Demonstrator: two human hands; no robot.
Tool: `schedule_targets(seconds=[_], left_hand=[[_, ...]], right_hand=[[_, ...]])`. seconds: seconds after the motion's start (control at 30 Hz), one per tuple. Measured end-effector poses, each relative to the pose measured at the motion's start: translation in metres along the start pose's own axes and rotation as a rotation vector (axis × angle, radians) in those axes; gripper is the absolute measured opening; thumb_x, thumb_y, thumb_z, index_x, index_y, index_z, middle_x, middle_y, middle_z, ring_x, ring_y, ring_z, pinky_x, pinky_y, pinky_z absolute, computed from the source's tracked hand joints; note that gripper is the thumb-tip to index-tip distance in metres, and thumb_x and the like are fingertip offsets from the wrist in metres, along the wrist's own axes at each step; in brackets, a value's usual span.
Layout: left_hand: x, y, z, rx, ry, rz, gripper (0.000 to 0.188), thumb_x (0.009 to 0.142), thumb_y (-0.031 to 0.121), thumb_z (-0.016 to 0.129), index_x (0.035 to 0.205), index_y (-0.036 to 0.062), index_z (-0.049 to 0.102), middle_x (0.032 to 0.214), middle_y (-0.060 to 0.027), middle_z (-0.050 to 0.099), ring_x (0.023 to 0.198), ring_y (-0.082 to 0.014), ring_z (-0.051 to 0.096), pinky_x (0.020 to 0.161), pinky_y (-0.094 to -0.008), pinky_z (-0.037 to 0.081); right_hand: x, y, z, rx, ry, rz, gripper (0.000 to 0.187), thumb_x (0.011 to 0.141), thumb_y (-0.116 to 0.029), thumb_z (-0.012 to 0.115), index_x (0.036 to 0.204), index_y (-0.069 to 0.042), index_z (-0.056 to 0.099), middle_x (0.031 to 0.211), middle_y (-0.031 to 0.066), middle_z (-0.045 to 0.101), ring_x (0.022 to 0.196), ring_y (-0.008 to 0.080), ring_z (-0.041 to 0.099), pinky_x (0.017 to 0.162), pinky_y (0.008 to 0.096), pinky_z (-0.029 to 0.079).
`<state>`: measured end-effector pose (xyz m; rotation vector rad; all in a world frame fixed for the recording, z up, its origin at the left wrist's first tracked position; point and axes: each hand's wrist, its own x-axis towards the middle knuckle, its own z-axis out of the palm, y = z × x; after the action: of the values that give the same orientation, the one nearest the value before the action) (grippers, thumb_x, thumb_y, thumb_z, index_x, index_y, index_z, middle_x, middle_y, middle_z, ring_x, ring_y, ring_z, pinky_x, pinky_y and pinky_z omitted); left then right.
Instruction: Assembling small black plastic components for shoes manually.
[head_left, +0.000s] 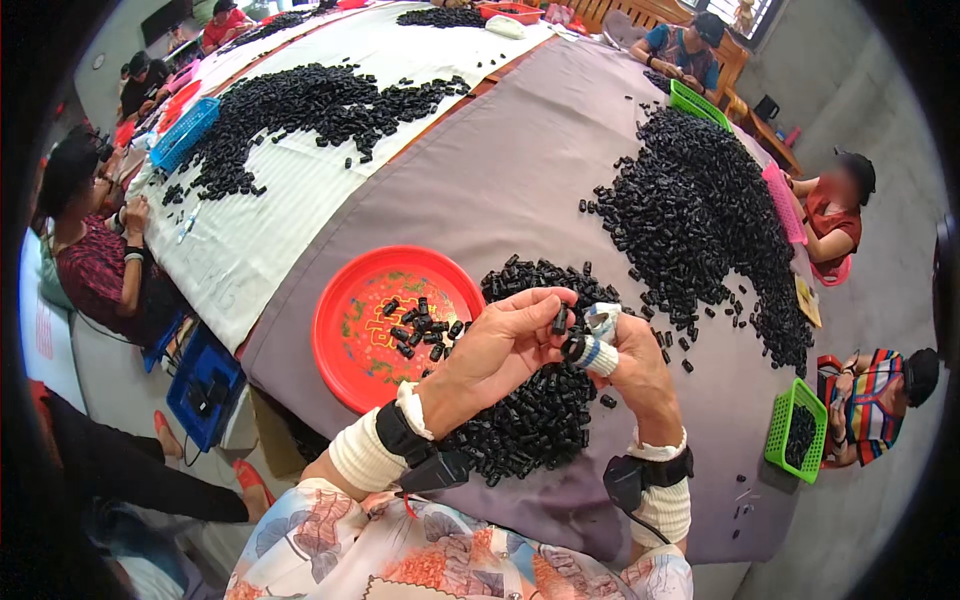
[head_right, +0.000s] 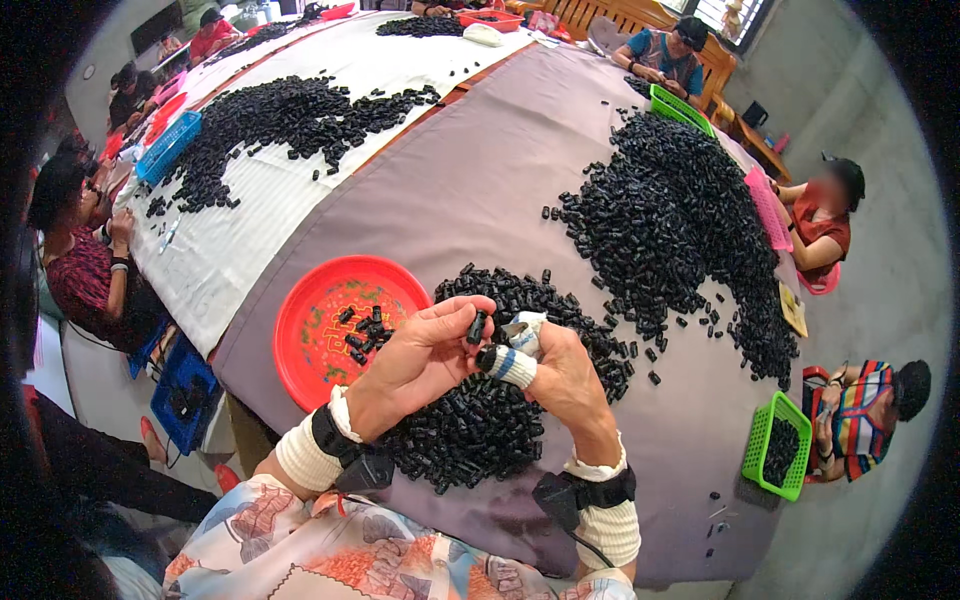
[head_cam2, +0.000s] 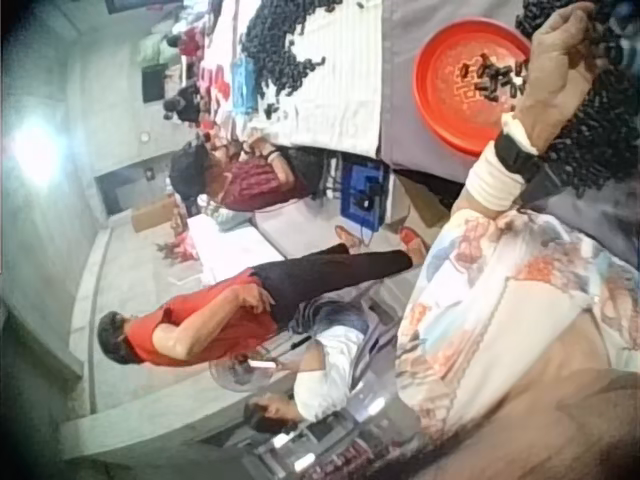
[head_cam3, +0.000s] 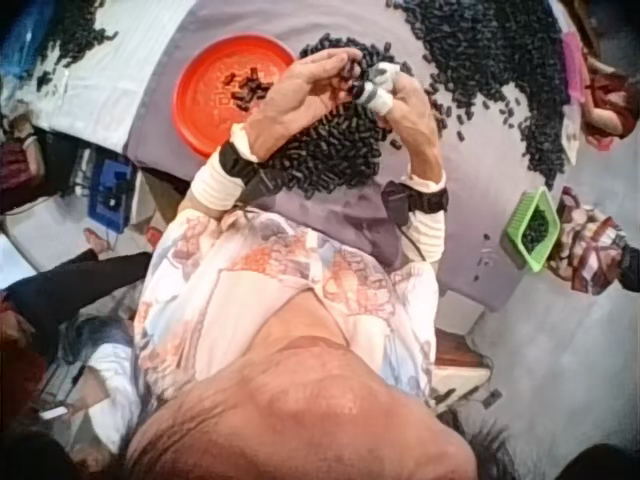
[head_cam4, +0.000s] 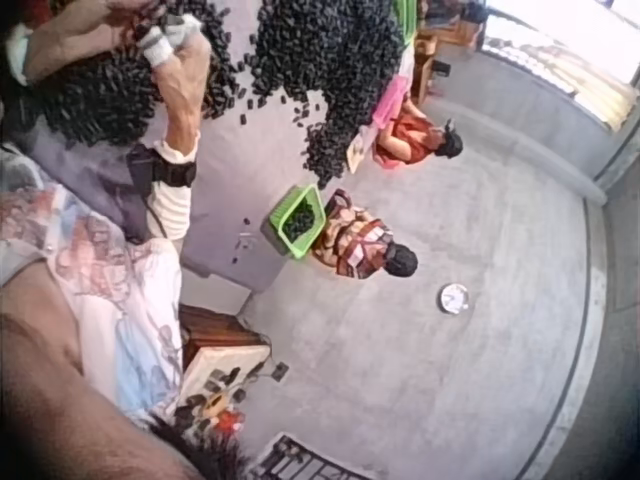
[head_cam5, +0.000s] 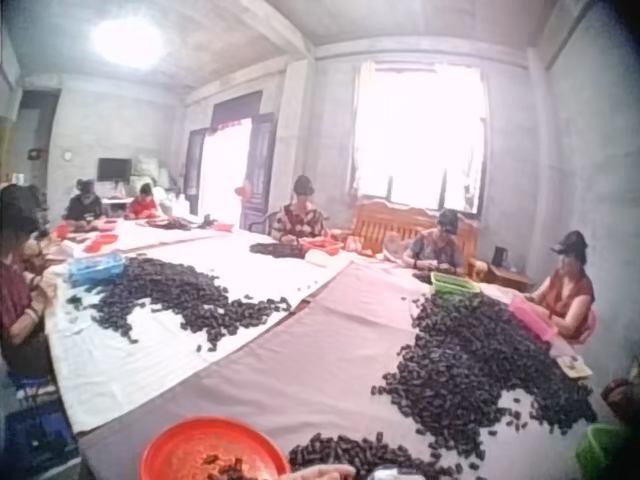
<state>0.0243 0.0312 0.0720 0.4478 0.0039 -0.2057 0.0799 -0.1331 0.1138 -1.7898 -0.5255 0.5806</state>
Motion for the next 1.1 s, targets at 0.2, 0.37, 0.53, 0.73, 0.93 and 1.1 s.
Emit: schedule_targets(seconds=[0.2, 0.37, 0.53, 0.73, 0.93, 1.1], left_hand=[[0.007, -0.005, 0.005, 0.024, 0.038, 0.028, 0.021, 0.091, 0.015, 0.052, 0.104, 0.0004, 0.057, 0.088, -0.0059, 0.061, 0.081, -0.0133, 0.059, 0.075, -0.0272, 0.049], [0.013, -0.01, 0.008, 0.092, 0.066, 0.027, 0.018, 0.09, 0.014, 0.053, 0.101, 0.0003, 0.058, 0.088, -0.0053, 0.061, 0.081, -0.0125, 0.059, 0.074, -0.0262, 0.049], [0.016, -0.014, 0.004, 0.192, 0.11, 0.02, 0.017, 0.089, 0.013, 0.054, 0.099, 0.0008, 0.059, 0.088, -0.0043, 0.061, 0.081, -0.0113, 0.059, 0.074, -0.0249, 0.049], [0.015, -0.018, 0.004, 0.277, 0.113, 0.025, 0.017, 0.089, 0.013, 0.055, 0.1, 0.0004, 0.059, 0.092, -0.0042, 0.062, 0.083, -0.0106, 0.059, 0.075, -0.0242, 0.049], [0.012, -0.019, 0.005, 0.291, 0.087, -0.018, 0.021, 0.089, 0.011, 0.054, 0.106, -0.0016, 0.058, 0.097, -0.006, 0.061, 0.087, -0.011, 0.059, 0.078, -0.0252, 0.049], [0.012, -0.02, 0.002, 0.3, 0.1, -0.037, 0.021, 0.089, 0.011, 0.054, 0.106, -0.0017, 0.058, 0.096, -0.0056, 0.061, 0.087, -0.011, 0.058, 0.078, -0.0257, 0.048]], right_hand=[[0.004, 0.0, 0.0, -0.043, 0.007, 0.023, 0.033, 0.069, -0.031, 0.076, 0.078, -0.005, 0.059, 0.056, -0.0046, 0.049, 0.044, 0.0038, 0.045, 0.039, 0.0197, 0.034], [0.004, 0.007, -0.004, -0.023, 0.004, 0.055, 0.033, 0.07, -0.031, 0.076, 0.079, -0.004, 0.059, 0.056, -0.0046, 0.049, 0.045, 0.0036, 0.044, 0.04, 0.0199, 0.034], [0.004, 0.014, -0.008, -0.051, -0.018, 0.022, 0.036, 0.07, -0.034, 0.074, 0.079, -0.003, 0.059, 0.057, -0.004, 0.049, 0.048, 0.0046, 0.044, 0.042, 0.0217, 0.034], [0.001, 0.019, -0.013, -0.069, -0.038, 0.05, 0.037, 0.07, -0.034, 0.074, 0.081, -0.003, 0.059, 0.06, -0.0031, 0.049, 0.05, 0.0063, 0.044, 0.045, 0.0237, 0.035], [-0.003, 0.015, -0.012, -0.057, -0.065, 0.049, 0.037, 0.07, -0.033, 0.074, 0.082, -0.001, 0.059, 0.065, -0.0016, 0.052, 0.06, 0.0071, 0.044, 0.054, 0.0254, 0.038], [-0.004, 0.016, -0.013, -0.081, -0.065, 0.036, 0.039, 0.07, -0.033, 0.074, 0.087, -0.001, 0.061, 0.066, -0.0009, 0.053, 0.061, 0.0075, 0.046, 0.055, 0.0254, 0.039]])
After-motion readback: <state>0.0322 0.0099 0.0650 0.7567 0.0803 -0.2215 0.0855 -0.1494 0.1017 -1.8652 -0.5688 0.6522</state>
